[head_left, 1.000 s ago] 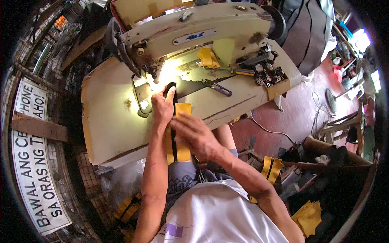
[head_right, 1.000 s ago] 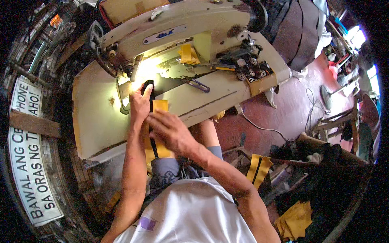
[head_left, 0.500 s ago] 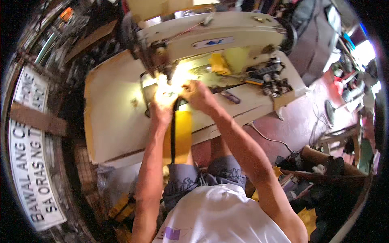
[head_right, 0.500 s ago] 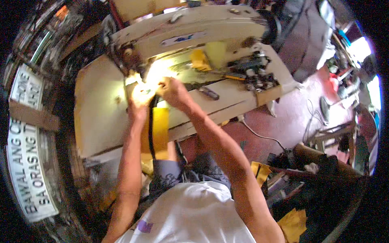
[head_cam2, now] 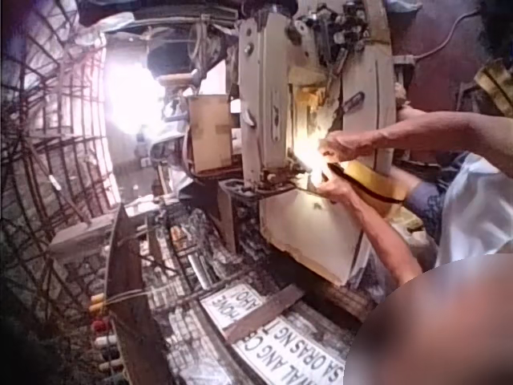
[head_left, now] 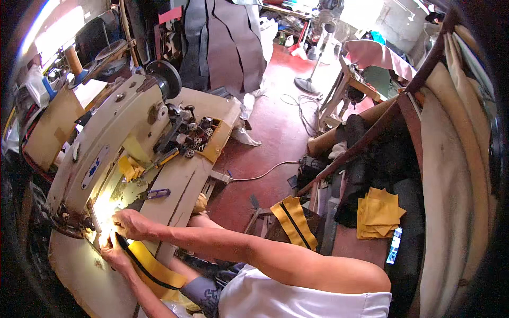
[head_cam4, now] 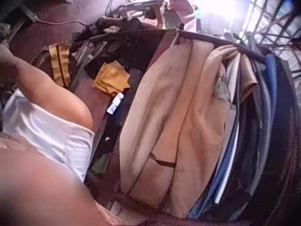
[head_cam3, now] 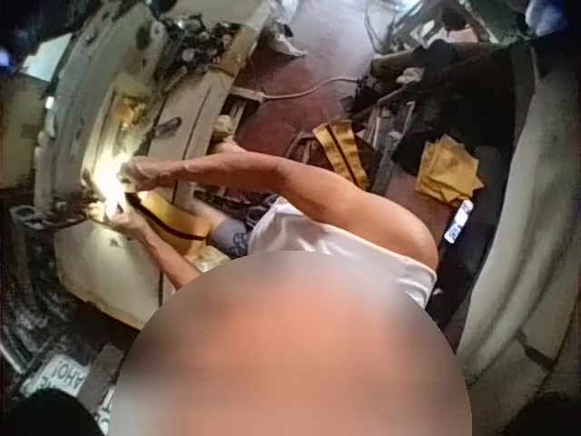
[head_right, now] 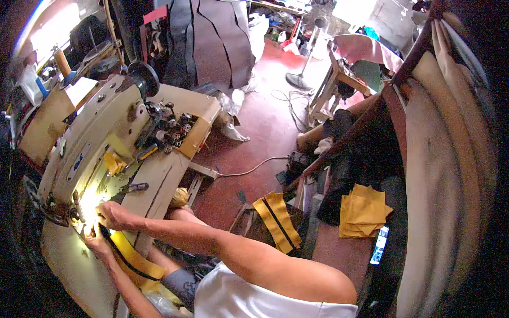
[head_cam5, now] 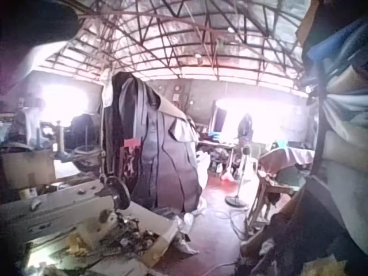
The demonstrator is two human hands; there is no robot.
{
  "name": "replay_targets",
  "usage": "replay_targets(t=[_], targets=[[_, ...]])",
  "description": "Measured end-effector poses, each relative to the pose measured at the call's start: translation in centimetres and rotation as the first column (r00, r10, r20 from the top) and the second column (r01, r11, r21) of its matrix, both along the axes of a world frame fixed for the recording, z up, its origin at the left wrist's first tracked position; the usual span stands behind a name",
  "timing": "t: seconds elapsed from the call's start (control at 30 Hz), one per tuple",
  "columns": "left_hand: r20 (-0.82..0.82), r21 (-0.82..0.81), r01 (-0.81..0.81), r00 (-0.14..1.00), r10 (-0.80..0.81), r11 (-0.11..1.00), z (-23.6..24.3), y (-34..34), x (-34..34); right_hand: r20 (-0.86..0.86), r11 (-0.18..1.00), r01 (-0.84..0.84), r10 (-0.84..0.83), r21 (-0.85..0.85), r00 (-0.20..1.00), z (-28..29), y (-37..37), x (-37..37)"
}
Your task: Attaching a zipper to a yellow fabric pouch using an industrial sewing machine.
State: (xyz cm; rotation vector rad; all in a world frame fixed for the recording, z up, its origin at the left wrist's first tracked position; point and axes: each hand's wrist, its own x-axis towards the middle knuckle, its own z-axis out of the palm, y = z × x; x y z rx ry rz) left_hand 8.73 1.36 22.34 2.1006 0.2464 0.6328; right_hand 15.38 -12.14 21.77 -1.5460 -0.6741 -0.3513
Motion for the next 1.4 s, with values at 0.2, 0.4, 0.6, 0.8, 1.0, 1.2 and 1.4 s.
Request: replay_targets(t=[0.2, 0.4, 0.6, 0.8, 1.0, 1.2, 1.4], targets=[[0.074, 0.021, -0.112, 0.991, 0.11, 0.994, -1.0, 0.4, -0.7, -0.073, 0.993, -0.094, 0.088, -0.074, 0.993, 1.0, -0.1, -1.1], [0.027, -0.066, -0.102, 0.994, 0.104, 0.993, -3.6, 3.5, -0.7, -0.236, 0.988, -0.128, 0.104, -0.088, 0.966, 1.1, 0.1, -1.2], [0.13, -0.196, 0.046, 0.991, -0.021, 0.98, -2.2, 1.9, 0.3, -0.24, 0.996, 0.001, -0.021, -0.085, 0.97, 0.0, 0.8, -0.3], [-0.01, -0.415, -0.099, 0.994, 0.104, 0.905, 1.5, -2.5, -1.3, -0.334, 0.989, -0.029, -0.022, -0.145, 0.942, 3.0, -1.6, -1.8], [-0.07, -0.325, 0.033, 0.996, -0.059, 0.945, 4.3, -2.3, -2.5, -0.26, 0.976, -0.143, 0.096, -0.167, 0.961, 2.9, -1.5, -2.1], [0.0, -0.475, 0.045, 0.999, -0.051, 0.879, 3.9, -2.2, -2.6, 0.194, 0.925, 0.224, -0.169, -0.308, 0.966, 2.1, -6.8, 2.2], [-0.156, -0.392, 0.005, 0.985, -0.072, 0.92, 4.1, -1.6, -2.1, 0.188, 0.68, 0.284, -0.214, -0.676, 0.959, 4.3, -11.6, 4.9]])
